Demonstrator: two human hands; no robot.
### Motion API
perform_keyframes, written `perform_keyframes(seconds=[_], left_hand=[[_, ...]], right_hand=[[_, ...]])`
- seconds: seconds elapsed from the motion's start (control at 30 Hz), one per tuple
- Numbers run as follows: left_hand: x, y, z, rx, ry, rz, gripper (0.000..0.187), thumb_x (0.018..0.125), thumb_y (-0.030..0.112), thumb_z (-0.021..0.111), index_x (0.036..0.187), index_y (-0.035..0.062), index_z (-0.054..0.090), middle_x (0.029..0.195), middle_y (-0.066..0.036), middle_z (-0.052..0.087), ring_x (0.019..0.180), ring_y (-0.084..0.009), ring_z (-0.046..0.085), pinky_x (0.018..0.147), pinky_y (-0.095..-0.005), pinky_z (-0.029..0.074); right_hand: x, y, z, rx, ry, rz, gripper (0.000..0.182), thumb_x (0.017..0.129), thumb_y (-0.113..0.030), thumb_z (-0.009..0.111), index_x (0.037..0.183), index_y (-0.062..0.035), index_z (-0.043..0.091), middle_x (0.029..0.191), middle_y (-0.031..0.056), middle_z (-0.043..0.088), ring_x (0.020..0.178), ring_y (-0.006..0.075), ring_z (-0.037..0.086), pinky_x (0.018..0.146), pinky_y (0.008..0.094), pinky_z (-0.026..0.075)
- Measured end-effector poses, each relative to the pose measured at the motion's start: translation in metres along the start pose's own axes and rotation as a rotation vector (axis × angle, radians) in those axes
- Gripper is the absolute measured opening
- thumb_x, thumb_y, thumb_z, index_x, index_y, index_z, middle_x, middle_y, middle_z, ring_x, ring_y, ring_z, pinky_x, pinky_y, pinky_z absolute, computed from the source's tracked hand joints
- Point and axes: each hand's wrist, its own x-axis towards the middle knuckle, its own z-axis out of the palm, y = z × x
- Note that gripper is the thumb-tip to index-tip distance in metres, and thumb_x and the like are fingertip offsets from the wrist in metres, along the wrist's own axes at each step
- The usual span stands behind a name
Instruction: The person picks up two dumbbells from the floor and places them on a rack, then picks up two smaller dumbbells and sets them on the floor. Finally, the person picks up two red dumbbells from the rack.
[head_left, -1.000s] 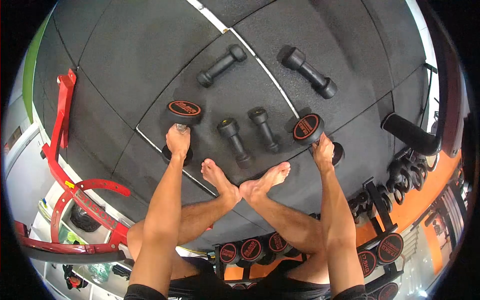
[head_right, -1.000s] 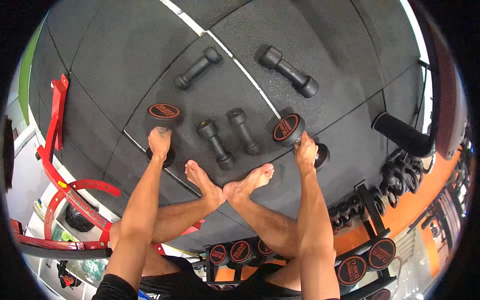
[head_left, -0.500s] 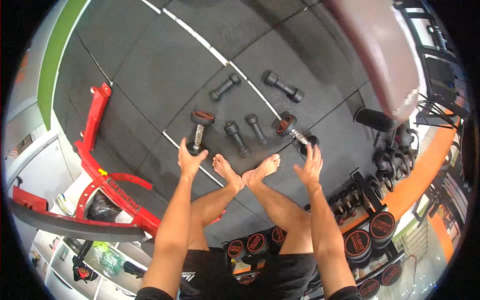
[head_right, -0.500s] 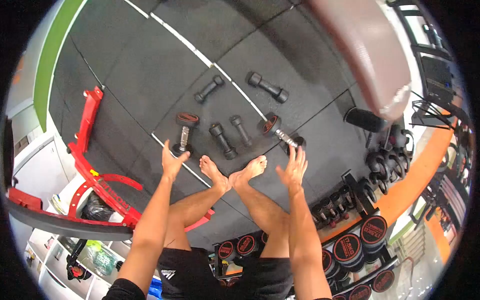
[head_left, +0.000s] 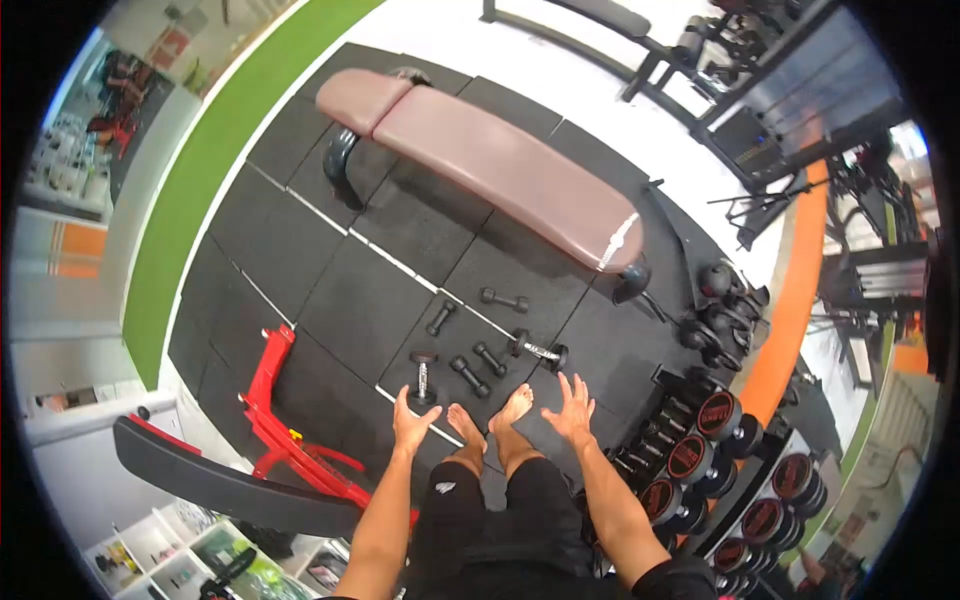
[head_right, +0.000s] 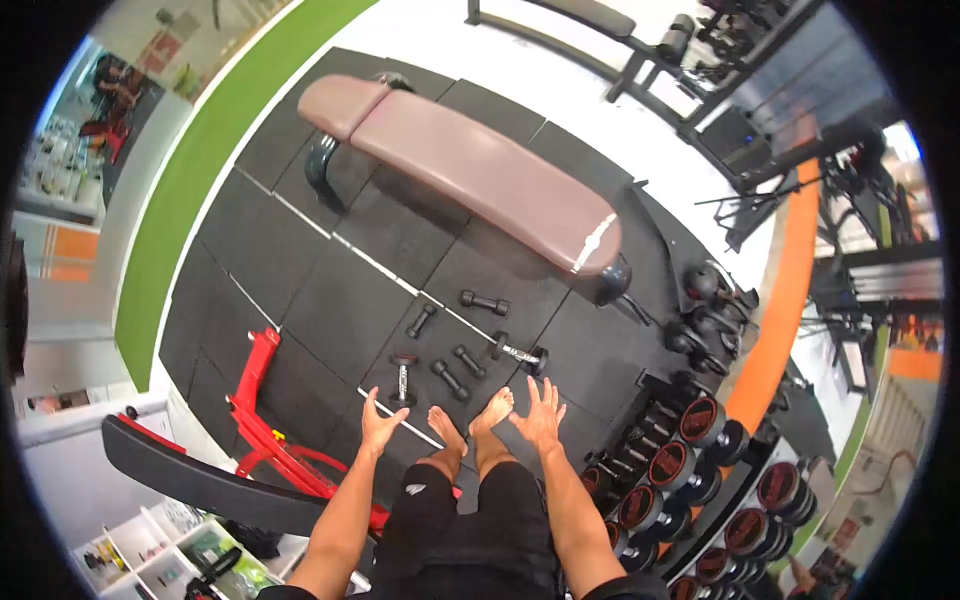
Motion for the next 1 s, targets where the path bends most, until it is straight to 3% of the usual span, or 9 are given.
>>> perform_keyframes(seconds=[0.2, 0.4, 0.43, 0.53, 0.7, 1.0], left_hand=[[-0.046, 0.039, -0.020, 0.026, -0.111, 0.150, 0.101, 0.066, 0.031, 0.090, 0.146, 0.0010, 0.037, 0.147, -0.022, 0.042, 0.137, -0.0325, 0.039, 0.113, -0.0407, 0.033], [-0.072, 0.046, -0.026, 0.209, -0.309, 0.344, 0.100, 0.064, 0.033, 0.089, 0.144, 0.0005, 0.039, 0.143, -0.021, 0.044, 0.135, -0.0330, 0.042, 0.112, -0.0412, 0.035], [-0.074, 0.046, -0.027, 0.248, -0.334, 0.378, 0.101, 0.066, 0.039, 0.086, 0.147, 0.0075, 0.035, 0.145, -0.017, 0.044, 0.135, -0.0343, 0.042, 0.111, -0.0474, 0.034], [-0.077, 0.042, -0.024, 0.269, -0.400, 0.480, 0.101, 0.067, 0.040, 0.086, 0.148, 0.0084, 0.035, 0.147, -0.018, 0.042, 0.136, -0.0346, 0.041, 0.111, -0.0499, 0.033], [-0.103, 0.038, -0.009, 0.349, -0.576, 0.586, 0.100, 0.068, 0.039, 0.086, 0.147, 0.0055, 0.034, 0.148, -0.020, 0.040, 0.136, -0.0365, 0.040, 0.110, -0.0429, 0.036], [-0.157, 0.019, 0.038, 0.491, -0.864, 0.742, 0.101, 0.066, 0.035, 0.087, 0.146, 0.0002, 0.036, 0.146, -0.022, 0.041, 0.136, -0.0353, 0.041, 0.111, -0.0416, 0.035]], right_hand=[[-0.087, 0.005, -0.041, -0.007, 0.160, -0.135, 0.099, 0.069, -0.034, 0.081, 0.153, -0.0289, 0.029, 0.160, 0.0163, 0.018, 0.147, 0.0392, 0.018, 0.110, 0.0697, 0.022], [-0.174, 0.038, -0.023, 0.246, 0.392, 0.160, 0.099, 0.069, -0.034, 0.082, 0.153, -0.0286, 0.028, 0.160, 0.0155, 0.017, 0.148, 0.0386, 0.016, 0.111, 0.0681, 0.023], [-0.190, 0.042, -0.014, 0.248, 0.420, 0.190, 0.099, 0.069, -0.033, 0.082, 0.153, -0.0285, 0.028, 0.160, 0.0155, 0.017, 0.148, 0.0385, 0.016, 0.111, 0.0677, 0.023], [-0.234, 0.050, 0.015, 0.270, 0.518, 0.272, 0.100, 0.069, -0.032, 0.082, 0.153, -0.0283, 0.028, 0.160, 0.0157, 0.014, 0.149, 0.0384, 0.013, 0.111, 0.0663, 0.023], [-0.305, 0.063, 0.057, 0.362, 0.620, 0.405, 0.099, 0.069, -0.031, 0.081, 0.153, -0.0283, 0.028, 0.160, 0.0162, 0.013, 0.148, 0.0399, 0.010, 0.112, 0.0663, 0.022], [-0.414, 0.085, 0.117, 0.482, 0.771, 0.631, 0.103, 0.068, -0.030, 0.083, 0.154, -0.0278, 0.026, 0.160, 0.0168, 0.013, 0.147, 0.0415, 0.013, 0.112, 0.0644, 0.023]])
